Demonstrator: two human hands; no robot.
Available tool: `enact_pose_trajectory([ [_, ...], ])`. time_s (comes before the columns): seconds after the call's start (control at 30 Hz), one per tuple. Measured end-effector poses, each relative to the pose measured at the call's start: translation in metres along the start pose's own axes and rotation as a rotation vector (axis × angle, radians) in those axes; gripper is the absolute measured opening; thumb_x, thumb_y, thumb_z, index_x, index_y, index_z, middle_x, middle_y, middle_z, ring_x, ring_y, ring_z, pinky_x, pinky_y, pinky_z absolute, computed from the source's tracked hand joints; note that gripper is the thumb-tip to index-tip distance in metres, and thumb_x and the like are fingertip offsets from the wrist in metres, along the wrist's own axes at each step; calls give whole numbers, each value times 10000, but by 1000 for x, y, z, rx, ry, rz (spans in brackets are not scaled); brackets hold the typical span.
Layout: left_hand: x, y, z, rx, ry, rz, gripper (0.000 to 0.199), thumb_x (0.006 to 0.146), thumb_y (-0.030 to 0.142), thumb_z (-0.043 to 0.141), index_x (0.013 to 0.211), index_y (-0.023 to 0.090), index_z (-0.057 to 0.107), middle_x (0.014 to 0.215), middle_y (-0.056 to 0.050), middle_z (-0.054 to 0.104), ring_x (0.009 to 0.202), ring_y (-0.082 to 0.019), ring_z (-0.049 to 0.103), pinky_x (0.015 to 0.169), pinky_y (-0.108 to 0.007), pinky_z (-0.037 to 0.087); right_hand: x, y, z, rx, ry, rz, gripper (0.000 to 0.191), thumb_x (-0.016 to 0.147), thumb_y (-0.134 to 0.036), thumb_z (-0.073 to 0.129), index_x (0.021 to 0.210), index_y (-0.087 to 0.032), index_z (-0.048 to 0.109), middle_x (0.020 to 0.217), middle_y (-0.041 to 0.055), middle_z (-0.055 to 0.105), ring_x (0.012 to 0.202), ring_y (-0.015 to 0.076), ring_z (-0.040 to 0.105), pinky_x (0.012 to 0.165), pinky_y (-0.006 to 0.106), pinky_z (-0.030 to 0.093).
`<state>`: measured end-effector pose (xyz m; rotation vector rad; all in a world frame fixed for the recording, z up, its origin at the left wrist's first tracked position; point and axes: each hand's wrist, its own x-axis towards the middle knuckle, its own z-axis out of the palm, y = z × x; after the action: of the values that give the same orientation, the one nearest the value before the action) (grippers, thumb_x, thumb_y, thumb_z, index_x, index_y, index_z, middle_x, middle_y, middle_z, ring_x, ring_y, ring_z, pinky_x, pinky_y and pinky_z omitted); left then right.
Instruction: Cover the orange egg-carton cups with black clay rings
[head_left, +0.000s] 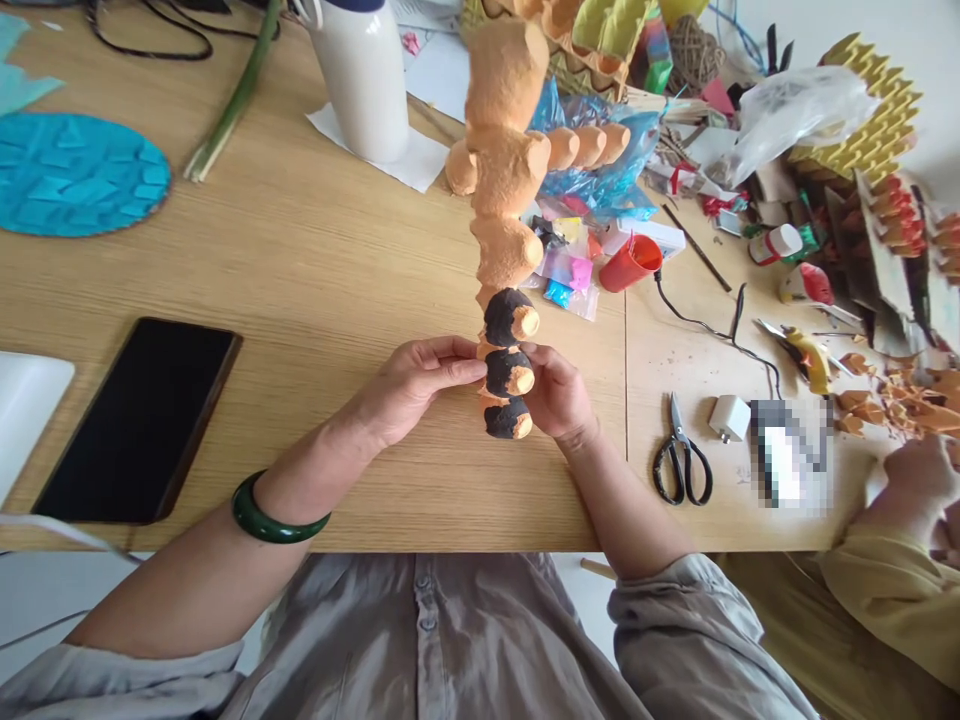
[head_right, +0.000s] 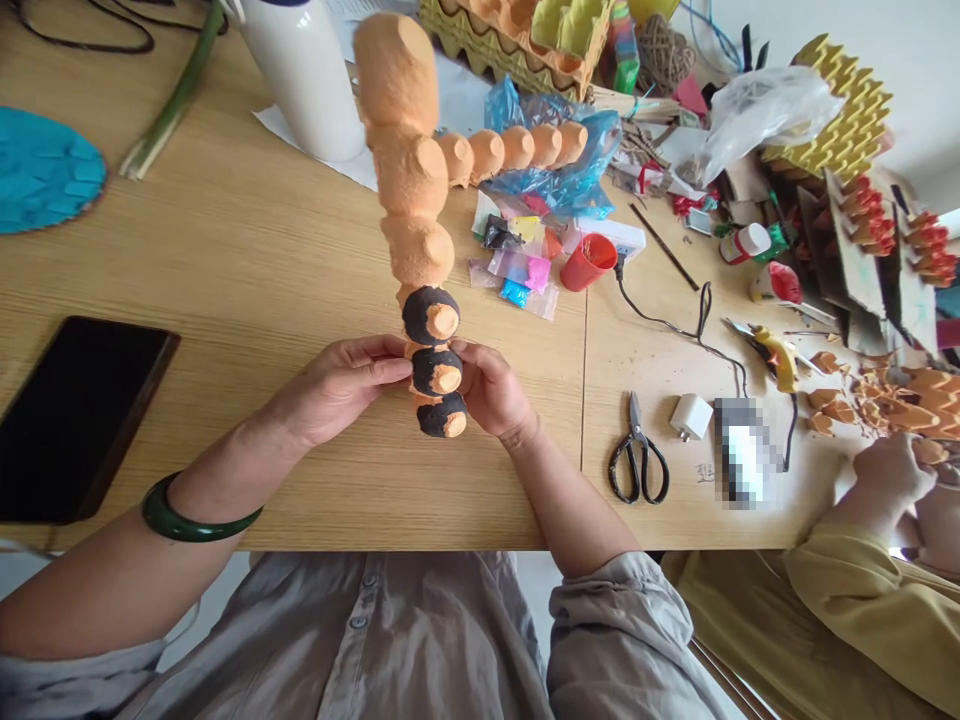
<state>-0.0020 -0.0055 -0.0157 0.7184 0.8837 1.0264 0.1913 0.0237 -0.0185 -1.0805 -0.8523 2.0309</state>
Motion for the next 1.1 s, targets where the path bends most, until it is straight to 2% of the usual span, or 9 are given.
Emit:
enact_pose_trajectory([
  [0.1,1,0,-1,-14,10,9,331,694,484,1061,866,241,917,969,-54,869,931,-244,742,909,-381,583,-2,-2,1,-30,-1,-51,422,761,-637,821,853,-250,681,796,25,721,806,237,695,793,391,598],
  [0.3,1,3,0,-16,-62,2,371,773,531,993,927,209,890,962,-70,836,936,-255,743,911,-388,599,-8,-7,1,-106,-48,-143,515,747,-649,965,737,-224,675,705,-26,649,647,125,552,662,277,491],
  [0.6,0,2,3,-44,6,40,312,720,390,1010,960,229,893,1036,-82,843,1025,-290,753,957,-446,627,-10,0,3,-166,-48,-129,456,839,-603,908,754,-219,678,703,-27,665,642,122,548,615,265,456],
  [0.7,-1,2,3,-22,25,60,314,687,345,1018,955,246,886,1072,-63,845,1053,-290,758,952,-437,640,-9,0,3,-174,-50,-105,423,803,-568,936,790,-210,711,737,-18,709,666,123,599,633,259,487],
  [0.87,-1,-2,1,46,19,67,275,731,339,989,959,241,872,1025,-50,831,997,-274,758,895,-417,644,-9,0,6,-168,-54,-11,395,762,-524,956,824,-214,718,791,7,770,718,152,682,679,283,553],
  [1.0,0,-2,2,44,87,66,241,712,293,928,933,216,870,972,-46,816,1000,-267,745,909,-386,619,-8,2,9,-132,-6,2,361,783,-495,931,795,-212,707,762,-10,723,711,139,632,672,270,529],
  [1.1,1,2,5,-12,110,55,258,707,307,922,936,204,865,1015,-54,826,1014,-270,744,913,-379,615,-6,1,6,-69,14,-13,341,819,-506,899,803,-214,725,781,-4,710,733,156,624,688,287,545],
])
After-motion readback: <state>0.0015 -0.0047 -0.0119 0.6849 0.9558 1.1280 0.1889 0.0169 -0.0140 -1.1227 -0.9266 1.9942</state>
